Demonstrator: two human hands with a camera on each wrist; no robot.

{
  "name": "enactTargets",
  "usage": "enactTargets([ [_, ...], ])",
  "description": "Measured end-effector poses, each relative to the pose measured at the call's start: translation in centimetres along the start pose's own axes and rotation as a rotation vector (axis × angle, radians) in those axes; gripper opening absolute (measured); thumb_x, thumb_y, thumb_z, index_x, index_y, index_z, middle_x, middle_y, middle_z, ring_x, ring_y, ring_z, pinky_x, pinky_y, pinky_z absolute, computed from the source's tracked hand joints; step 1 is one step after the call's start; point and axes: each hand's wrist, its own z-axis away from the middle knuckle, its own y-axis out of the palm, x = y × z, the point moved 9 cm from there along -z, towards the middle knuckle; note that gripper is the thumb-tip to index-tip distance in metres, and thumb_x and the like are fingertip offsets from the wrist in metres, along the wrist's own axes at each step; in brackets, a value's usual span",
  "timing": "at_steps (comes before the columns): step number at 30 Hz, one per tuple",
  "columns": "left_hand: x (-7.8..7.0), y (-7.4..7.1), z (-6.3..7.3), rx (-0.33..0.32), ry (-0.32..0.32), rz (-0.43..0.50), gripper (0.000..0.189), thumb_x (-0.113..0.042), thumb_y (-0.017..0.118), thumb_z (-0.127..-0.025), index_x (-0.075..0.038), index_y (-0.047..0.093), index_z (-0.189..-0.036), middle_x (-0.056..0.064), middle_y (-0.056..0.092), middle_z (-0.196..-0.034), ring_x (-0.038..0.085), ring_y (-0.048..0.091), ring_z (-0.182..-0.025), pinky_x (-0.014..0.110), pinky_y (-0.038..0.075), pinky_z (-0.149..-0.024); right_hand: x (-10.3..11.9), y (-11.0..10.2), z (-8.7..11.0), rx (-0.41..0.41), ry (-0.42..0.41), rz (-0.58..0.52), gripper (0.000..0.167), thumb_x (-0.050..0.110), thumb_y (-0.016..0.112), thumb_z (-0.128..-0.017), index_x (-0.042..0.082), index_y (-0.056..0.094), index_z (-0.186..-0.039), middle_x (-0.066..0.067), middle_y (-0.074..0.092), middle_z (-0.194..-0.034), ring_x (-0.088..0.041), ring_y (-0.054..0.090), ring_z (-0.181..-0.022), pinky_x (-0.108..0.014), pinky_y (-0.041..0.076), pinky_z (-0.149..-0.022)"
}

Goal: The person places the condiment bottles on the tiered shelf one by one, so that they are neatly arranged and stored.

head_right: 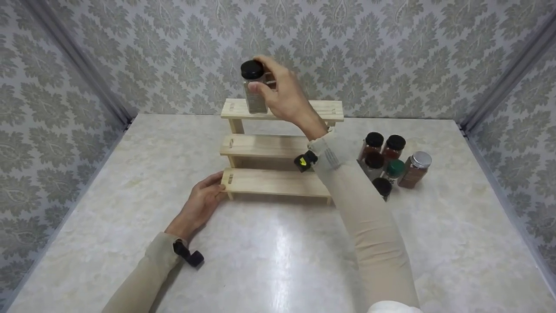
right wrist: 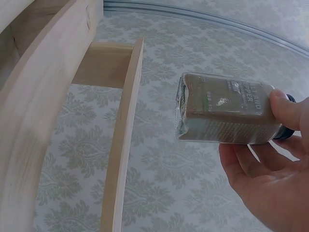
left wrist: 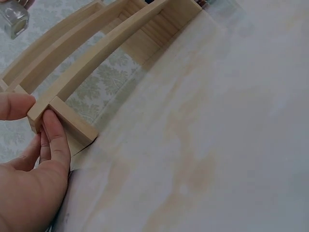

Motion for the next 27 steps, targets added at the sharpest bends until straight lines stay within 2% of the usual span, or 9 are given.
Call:
enactTargets([
  [5,0.1,0.4,-0.2,0.01,0.005,-0.009,0.061,0.002,0.058,-0.097,0.009,0.042,-0.156,0.026,0.051,-0.151,0.025,0.058,-0.131,0.03,0.053,-0.106,-0.4,1.0,-0.9,0.0,0.024,-0.043,0.047,0.007,0.064,-0.106,0.001,0.054,-0.151,-0.018,0.066,-0.138,-0.025,0.065,-0.128,-0.037,0.052,-0.112],
  [9,0.3,0.1,-0.2,0.004,-0.005,-0.012,0.06,0.002,0.058,-0.098,0.008,0.043,-0.156,0.024,0.052,-0.15,0.023,0.059,-0.13,0.029,0.053,-0.105,-0.9,2.2,-1.7,0.002,0.025,-0.086,0.047,0.005,0.064,-0.105,-0.001,0.054,-0.15,-0.021,0.066,-0.138,-0.028,0.066,-0.127,-0.038,0.054,-0.11],
  [15,0.1,-0.3,0.0,-0.003,-0.014,-0.013,0.059,0.002,0.059,-0.097,0.006,0.045,-0.154,0.021,0.053,-0.147,0.022,0.06,-0.126,0.028,0.054,-0.102,-2.3,3.7,-2.7,0.0,0.049,-0.052,0.046,0.009,0.065,-0.106,0.004,0.055,-0.15,-0.018,0.065,-0.141,-0.027,0.066,-0.128,-0.037,0.053,-0.111],
  [23,0.1,-0.2,-0.2,-0.002,-0.016,-0.012,0.06,0.002,0.06,-0.098,0.007,0.044,-0.155,0.022,0.052,-0.149,0.022,0.059,-0.128,0.026,0.054,-0.101,-3.4,4.3,-3.5,-0.004,0.051,-0.044,0.048,0.006,0.064,-0.106,-0.001,0.052,-0.151,-0.021,0.062,-0.144,-0.03,0.063,-0.132,-0.039,0.052,-0.113],
  [27,0.1,-0.3,-0.1,-0.008,-0.009,-0.016,0.059,0.002,0.06,-0.098,0.007,0.045,-0.155,0.022,0.054,-0.146,0.022,0.06,-0.126,0.026,0.055,-0.102,-3.7,4.5,-3.4,0.013,0.058,-0.04,0.048,0.007,0.062,-0.107,0.001,0.051,-0.153,-0.02,0.06,-0.146,-0.03,0.061,-0.134,-0.04,0.05,-0.115],
])
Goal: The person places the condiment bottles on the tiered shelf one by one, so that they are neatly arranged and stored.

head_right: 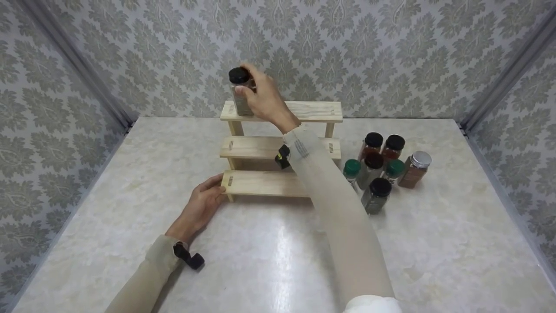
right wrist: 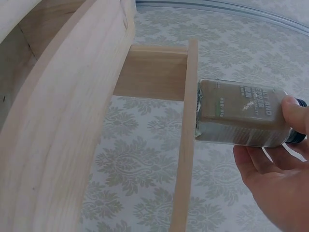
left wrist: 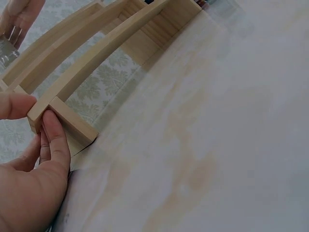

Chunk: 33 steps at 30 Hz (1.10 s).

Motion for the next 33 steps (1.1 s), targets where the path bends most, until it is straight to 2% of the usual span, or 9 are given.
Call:
enactTargets([
  [9,-0.4,0.0,0.0,-0.005,0.011,-0.001,0.059,0.003,0.06,-0.096,0.007,0.047,-0.154,0.023,0.055,-0.147,0.023,0.061,-0.127,0.027,0.056,-0.102,-0.3,-0.2,0.1,0.025,0.067,0.004,0.055,0.01,0.061,-0.108,0.006,0.044,-0.16,-0.02,0.055,-0.154,-0.034,0.058,-0.141,-0.039,0.048,-0.119],
  [14,-0.5,0.3,0.1,0.014,0.004,-0.019,0.059,0.002,0.06,-0.097,0.006,0.046,-0.154,0.022,0.054,-0.148,0.023,0.06,-0.13,0.027,0.054,-0.104,-0.4,-0.9,0.4,0.017,0.109,-0.042,0.065,0.012,0.063,-0.107,0.007,0.036,-0.166,-0.018,0.047,-0.163,-0.036,0.052,-0.147,-0.039,0.044,-0.122],
  [18,-0.4,0.2,0.1,0.015,0.004,-0.022,0.058,0.002,0.059,-0.097,0.005,0.046,-0.154,0.022,0.053,-0.148,0.024,0.059,-0.13,0.027,0.053,-0.105,0.2,-1.8,1.1,0.008,0.102,-0.054,0.065,0.011,0.063,-0.107,0.005,0.035,-0.166,-0.018,0.045,-0.165,-0.037,0.046,-0.152,-0.039,0.04,-0.125],
  [22,-0.2,0.0,0.0,0.005,0.004,-0.03,0.057,0.001,0.058,-0.098,0.004,0.048,-0.154,0.022,0.053,-0.15,0.025,0.059,-0.132,0.027,0.054,-0.104,1.1,-2.7,2.3,0.025,0.084,-0.014,0.062,0.014,0.062,-0.109,0.006,0.037,-0.165,-0.017,0.047,-0.164,-0.035,0.046,-0.152,-0.039,0.039,-0.126],
  [28,0.2,0.3,-0.1,0.013,-0.008,-0.018,0.058,0.001,0.058,-0.098,0.005,0.046,-0.155,0.023,0.049,-0.156,0.028,0.055,-0.138,0.029,0.052,-0.108,1.9,-5.0,5.2,0.049,0.078,0.051,0.058,0.016,0.062,-0.109,0.005,0.042,-0.162,-0.017,0.05,-0.161,-0.033,0.048,-0.15,-0.041,0.039,-0.125],
  [33,-0.1,0.1,-0.1,0.005,-0.011,-0.036,0.058,-0.001,0.058,-0.098,0.004,0.046,-0.155,0.021,0.05,-0.156,0.028,0.055,-0.14,0.029,0.052,-0.109,2.9,-7.1,7.9,0.044,0.013,0.09,0.053,0.011,0.061,-0.109,0.003,0.046,-0.159,-0.018,0.055,-0.155,-0.034,0.052,-0.146,-0.046,0.041,-0.123],
])
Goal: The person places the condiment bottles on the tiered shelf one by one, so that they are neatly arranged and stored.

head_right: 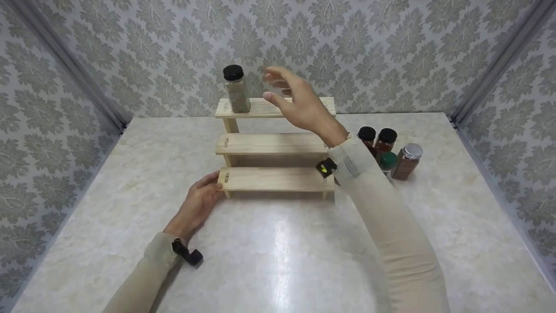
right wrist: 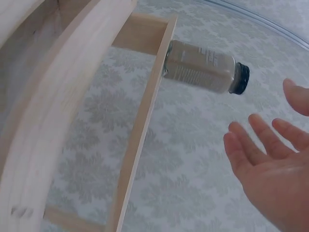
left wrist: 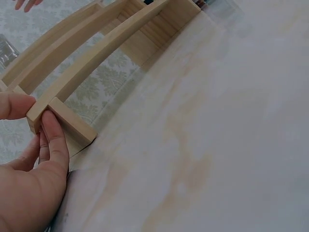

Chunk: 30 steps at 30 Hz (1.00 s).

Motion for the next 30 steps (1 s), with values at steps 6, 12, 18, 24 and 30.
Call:
enactTargets([
  [6,-0.6,-0.3,0.1,-0.019,0.003,0.003,0.058,-0.001,0.059,-0.098,0.004,0.046,-0.155,0.021,0.051,-0.154,0.029,0.055,-0.138,0.03,0.051,-0.11,0.0,-2.1,3.3,-0.01,-0.029,0.048,0.051,0.011,0.061,-0.109,0.004,0.048,-0.158,-0.015,0.058,-0.153,-0.031,0.054,-0.143,-0.046,0.042,-0.122],
  [12,-0.4,-0.2,0.1,-0.019,0.006,0.0,0.059,-0.001,0.057,-0.099,0.004,0.044,-0.156,0.02,0.05,-0.154,0.027,0.056,-0.136,0.028,0.052,-0.107,-0.9,-4.4,7.2,-0.083,-0.053,0.1,0.049,0.006,0.064,-0.106,0.01,0.055,-0.155,-0.009,0.063,-0.149,-0.018,0.059,-0.138,-0.031,0.047,-0.117],
  [18,0.2,0.2,0.0,-0.017,0.001,0.016,0.058,0.001,0.057,-0.099,0.005,0.045,-0.155,0.021,0.051,-0.151,0.022,0.061,-0.126,0.026,0.054,-0.101,-2.5,-6.4,11.7,-0.149,-0.044,0.113,0.05,-0.004,0.064,-0.103,0.007,0.059,-0.152,-0.011,0.066,-0.146,-0.013,0.062,-0.134,-0.022,0.049,-0.111],
  [24,0.1,0.0,0.0,-0.027,-0.005,0.016,0.057,0.002,0.056,-0.098,0.005,0.046,-0.155,0.022,0.051,-0.153,0.026,0.059,-0.132,0.029,0.053,-0.105,-4.6,-7.1,15.1,-0.168,-0.016,0.111,0.05,-0.009,0.063,-0.102,0.006,0.061,-0.15,-0.011,0.067,-0.143,-0.006,0.064,-0.128,-0.016,0.052,-0.1],
  [30,0.2,0.0,0.1,-0.033,-0.013,0.012,0.057,0.002,0.056,-0.098,0.004,0.047,-0.155,0.022,0.051,-0.155,0.027,0.058,-0.134,0.031,0.052,-0.108,-7.3,-7.7,18.4,-0.185,-0.03,0.123,0.047,-0.01,0.064,-0.101,0.0,0.061,-0.146,-0.012,0.066,-0.143,-0.003,0.063,-0.128,-0.015,0.05,-0.104],
])
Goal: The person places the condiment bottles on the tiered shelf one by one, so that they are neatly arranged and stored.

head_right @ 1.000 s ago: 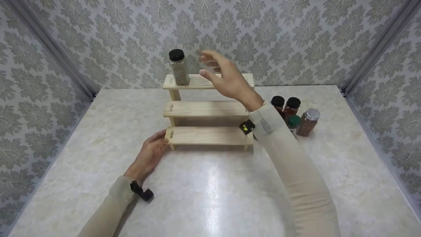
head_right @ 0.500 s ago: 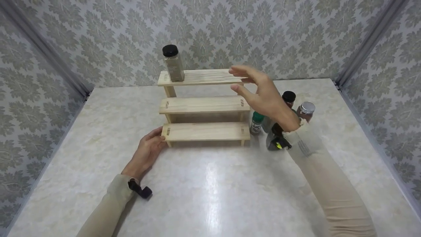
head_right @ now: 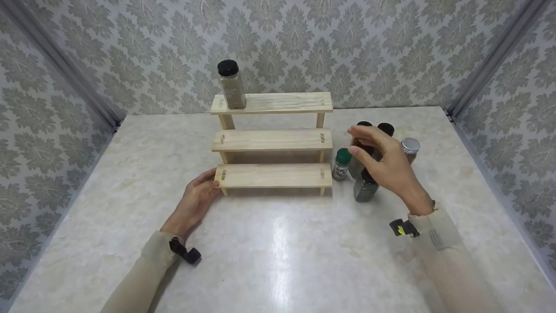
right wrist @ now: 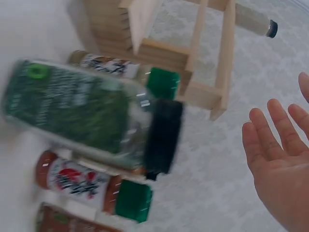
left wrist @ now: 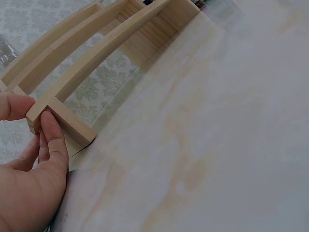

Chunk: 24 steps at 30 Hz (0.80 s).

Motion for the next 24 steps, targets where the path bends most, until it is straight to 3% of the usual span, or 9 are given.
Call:
enactTargets([
  [4,0.0,0.0,0.0,-0.008,0.001,-0.001,0.056,0.002,0.056,-0.098,0.004,0.048,-0.154,0.021,0.051,-0.155,0.026,0.058,-0.133,0.028,0.054,-0.104,-1.6,-0.5,1.9,-0.031,0.012,-0.014,0.047,-0.013,0.064,-0.099,-0.004,0.06,-0.145,-0.009,0.066,-0.143,-0.004,0.062,-0.13,-0.016,0.05,-0.105],
  [10,0.0,0.1,0.0,0.0,0.005,0.002,0.056,0.003,0.056,-0.098,0.005,0.047,-0.154,0.021,0.05,-0.155,0.025,0.058,-0.132,0.027,0.054,-0.102,-4.1,-0.6,4.3,-0.061,0.109,-0.048,0.043,-0.014,0.064,-0.099,-0.005,0.064,-0.141,-0.01,0.069,-0.137,-0.005,0.067,-0.123,-0.013,0.053,-0.097],
  [16,0.0,0.2,0.0,0.01,0.018,-0.007,0.056,0.0,0.057,-0.098,0.005,0.048,-0.153,0.022,0.052,-0.151,0.023,0.061,-0.125,0.026,0.054,-0.099,-6.0,-0.2,6.0,-0.068,0.176,-0.056,0.042,-0.013,0.065,-0.099,-0.003,0.066,-0.14,-0.011,0.071,-0.134,-0.007,0.067,-0.121,-0.014,0.051,-0.098],
  [24,-0.1,0.1,-0.2,0.014,0.016,-0.01,0.057,0.001,0.057,-0.098,0.005,0.047,-0.154,0.023,0.051,-0.153,0.026,0.059,-0.131,0.028,0.055,-0.102,-7.4,0.0,7.4,-0.071,0.24,-0.056,0.047,-0.006,0.068,-0.1,-0.002,0.06,-0.146,0.0,0.069,-0.136,-0.002,0.064,-0.124,-0.011,0.05,-0.101],
])
